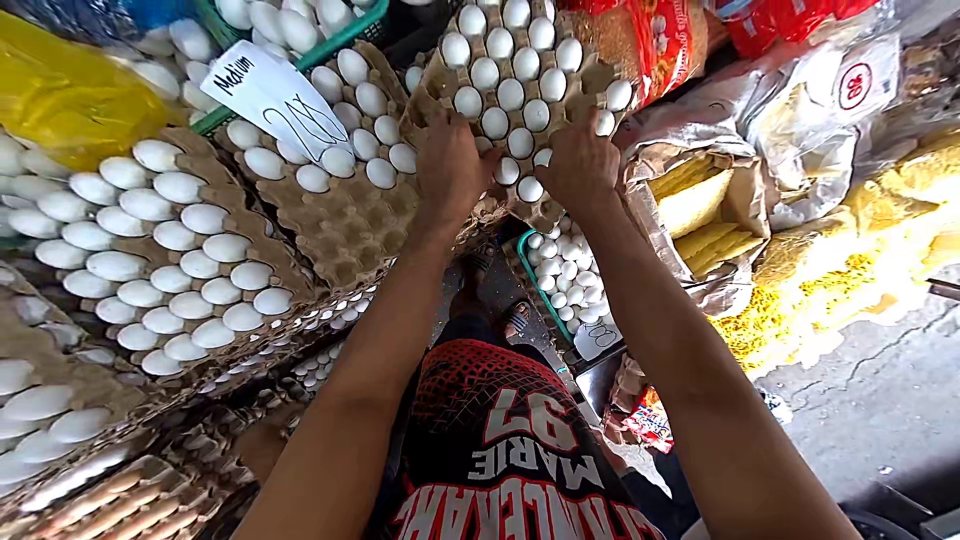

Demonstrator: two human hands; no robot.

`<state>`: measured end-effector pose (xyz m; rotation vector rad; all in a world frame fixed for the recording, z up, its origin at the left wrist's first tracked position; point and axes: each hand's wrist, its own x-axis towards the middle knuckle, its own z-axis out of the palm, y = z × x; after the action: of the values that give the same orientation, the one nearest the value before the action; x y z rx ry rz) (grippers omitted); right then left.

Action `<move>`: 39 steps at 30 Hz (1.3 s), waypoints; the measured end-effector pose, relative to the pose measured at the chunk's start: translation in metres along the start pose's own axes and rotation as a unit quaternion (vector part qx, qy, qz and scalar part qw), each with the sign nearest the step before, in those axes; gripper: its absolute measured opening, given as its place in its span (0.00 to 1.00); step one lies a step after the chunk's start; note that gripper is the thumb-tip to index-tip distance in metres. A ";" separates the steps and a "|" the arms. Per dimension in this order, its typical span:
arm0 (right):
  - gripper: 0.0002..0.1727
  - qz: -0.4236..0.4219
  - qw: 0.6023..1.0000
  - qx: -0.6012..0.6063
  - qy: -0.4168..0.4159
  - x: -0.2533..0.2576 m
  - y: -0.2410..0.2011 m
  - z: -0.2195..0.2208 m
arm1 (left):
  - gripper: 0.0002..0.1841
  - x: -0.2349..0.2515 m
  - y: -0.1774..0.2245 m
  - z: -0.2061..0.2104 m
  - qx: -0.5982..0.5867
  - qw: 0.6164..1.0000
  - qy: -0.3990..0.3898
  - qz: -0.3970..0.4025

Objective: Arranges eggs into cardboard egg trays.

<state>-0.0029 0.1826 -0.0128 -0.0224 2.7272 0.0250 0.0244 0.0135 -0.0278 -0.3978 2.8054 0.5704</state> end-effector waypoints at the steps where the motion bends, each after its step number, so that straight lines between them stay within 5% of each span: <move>1: 0.26 -0.001 1.000 0.019 0.000 -0.001 0.004 0.000 | 0.33 0.001 -0.005 -0.003 -0.027 1.000 -0.006 0.005; 3: 0.27 -0.017 0.993 0.119 0.000 -0.003 0.021 -0.001 | 0.30 0.002 -0.018 -0.010 -0.163 0.986 -0.012 0.015; 5: 0.27 -0.046 0.943 0.330 0.006 -0.005 0.048 0.006 | 0.23 0.000 -0.025 -0.017 -0.388 0.921 -0.034 -0.007; 7: 0.25 -0.067 0.784 0.616 -0.033 -0.014 0.070 0.020 | 0.17 -0.005 -0.026 -0.028 -0.607 0.784 -0.118 -0.053; 8: 0.23 -0.058 0.686 0.722 -0.071 -0.021 0.076 0.026 | 0.17 -0.006 -0.025 -0.029 -0.643 0.749 -0.145 -0.059; 9: 0.21 -0.037 0.607 0.787 -0.101 -0.026 0.078 0.028 | 0.17 -0.006 -0.023 -0.027 -0.624 0.764 -0.155 -0.051; 10: 0.21 -0.020 0.559 0.821 -0.116 -0.029 0.077 0.029 | 0.19 -0.006 -0.017 -0.023 -0.552 0.819 -0.152 -0.033; 11: 0.21 -0.012 0.552 0.826 -0.117 -0.031 0.074 0.030 | 0.20 -0.007 -0.011 -0.018 -0.440 0.887 -0.142 -0.007; 12: 0.19 -0.020 0.591 0.800 -0.103 -0.032 0.068 0.031 | 0.23 -0.008 -0.004 -0.012 -0.307 0.943 -0.127 0.021; 13: 0.17 -0.038 0.671 0.737 -0.067 -0.032 0.060 0.031 | 0.27 -0.010 0.003 -0.006 -0.195 0.974 -0.110 0.045; 15: 0.21 -0.069 0.872 0.485 0.008 -0.036 0.039 0.026 | 0.33 -0.013 0.014 0.001 -0.059 0.991 -0.096 0.067; 16: 0.27 -0.058 0.939 0.338 0.014 -0.041 0.026 0.024 | 0.33 -0.013 0.018 0.001 -0.025 0.993 -0.093 0.068; 19: 0.30 0.000 0.985 0.166 -0.039 -0.055 -0.005 0.025 | 0.33 -0.015 0.024 0.002 0.020 0.991 -0.098 0.092; 22: 0.20 -0.015 0.983 0.184 0.019 -0.060 -0.007 0.036 | 0.35 -0.014 0.022 0.004 0.032 0.988 -0.109 0.107; 26: 0.25 -0.034 0.944 0.315 0.087 -0.070 0.013 0.044 | 0.32 -0.019 -0.015 -0.003 -0.114 0.986 -0.095 0.081; 28: 0.27 -0.021 0.880 0.449 0.150 -0.086 0.038 0.046 | 0.19 -0.032 -0.018 -0.007 -0.324 0.935 -0.131 0.055; 30: 0.25 0.005 0.777 0.599 0.195 -0.113 0.065 0.063 | 0.11 -0.055 0.004 -0.013 -0.457 0.858 -0.226 0.059; 34: 0.24 0.185 0.659 0.714 0.144 -0.152 0.125 0.142 | 0.15 -0.102 0.063 0.025 -0.492 0.764 -0.410 0.081; 39: 0.27 0.417 0.601 0.669 0.131 -0.148 0.166 0.232 | 0.18 -0.113 0.107 0.159 -0.402 0.770 -0.494 -0.039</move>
<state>0.2228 0.3556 -0.1635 1.6992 1.9658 -1.7756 0.1264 0.1976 -0.0993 -0.2309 1.4236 1.4374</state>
